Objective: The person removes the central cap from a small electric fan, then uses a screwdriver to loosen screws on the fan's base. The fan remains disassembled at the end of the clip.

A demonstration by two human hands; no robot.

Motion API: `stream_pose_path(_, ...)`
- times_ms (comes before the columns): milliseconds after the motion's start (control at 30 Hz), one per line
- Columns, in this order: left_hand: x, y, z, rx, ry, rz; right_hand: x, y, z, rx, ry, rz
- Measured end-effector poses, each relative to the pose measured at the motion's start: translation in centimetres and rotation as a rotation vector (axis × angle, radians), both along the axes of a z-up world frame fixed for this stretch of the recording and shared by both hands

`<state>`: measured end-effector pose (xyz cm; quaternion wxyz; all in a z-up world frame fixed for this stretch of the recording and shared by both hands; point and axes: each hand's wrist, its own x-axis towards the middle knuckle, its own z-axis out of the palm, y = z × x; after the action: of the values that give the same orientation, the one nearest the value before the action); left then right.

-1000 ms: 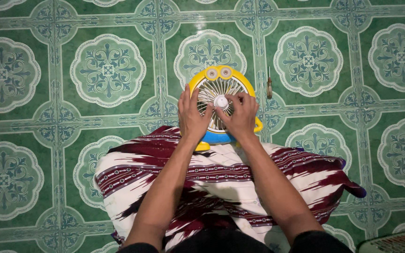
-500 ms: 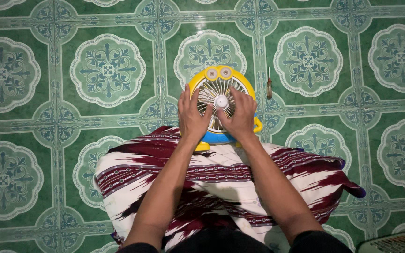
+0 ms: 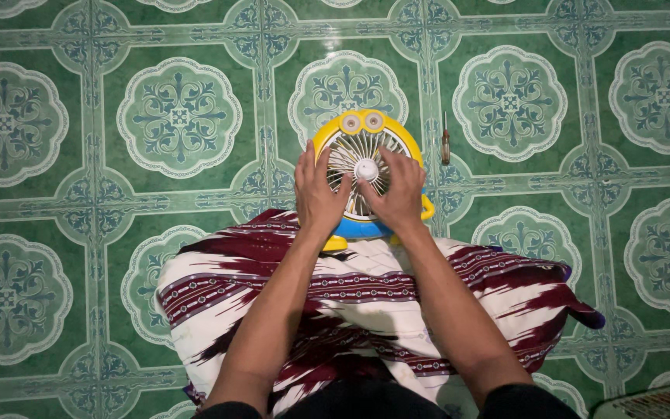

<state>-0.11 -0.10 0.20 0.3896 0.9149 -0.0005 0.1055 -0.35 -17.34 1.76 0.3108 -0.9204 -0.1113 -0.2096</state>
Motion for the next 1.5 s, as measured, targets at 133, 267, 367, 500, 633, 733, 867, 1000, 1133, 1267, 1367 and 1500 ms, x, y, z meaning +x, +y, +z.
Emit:
stream_pose_path(133,0.0,0.0,-0.1,-0.002,0.044,-0.003,0.0,0.4,0.4,-0.033,0.030,-0.047)
stream_pose_path(267,0.1,0.0,0.3,0.013,0.032,0.000,0.2,0.4,0.4,-0.021,0.038,-0.046)
stream_pose_path(367,0.0,0.0,1.1,0.069,0.015,0.014,0.4,0.4,0.4,0.053,0.040,-0.034)
stream_pose_path(500,-0.4,-0.5,2.6,0.199,-0.176,-0.010,0.5,-0.4,0.7,0.203,-0.033,-0.048)
stream_pose_path(633,0.7,-3.0,4.0,-0.056,-0.244,-0.170,0.4,-2.0,0.6,0.417,0.099,-0.097)
stream_pose_path(733,1.8,-6.2,4.5,-0.299,-0.172,-0.275,0.5,-4.3,0.0,0.637,0.236,-0.089)
stream_pose_path(867,3.5,-11.0,4.0,-0.509,0.056,-0.319,0.9,-9.1,-1.0,0.879,0.316,-0.062)
stream_pose_path(1000,4.2,-15.9,2.4,-0.672,0.198,-0.335,1.1,-14.6,-0.5,0.905,0.418,-0.089)
stream_pose_path(1133,3.9,-19.9,-0.4,-0.703,0.188,-0.346,0.9,-19.2,0.6,0.841,0.526,-0.140)
stream_pose_path(1267,4.6,-23.8,-4.4,-0.730,0.291,-0.297,1.6,-22.4,0.0,0.809,0.622,-0.194)
stream_pose_path(1367,5.0,-26.2,-7.9,-0.767,0.309,-0.284,2.3,-24.2,-2.2,0.820,0.679,-0.265)
stream_pose_path(1500,5.1,-27.5,-11.6,-0.719,0.350,-0.256,2.7,-25.2,-6.0,0.956,0.718,-0.224)
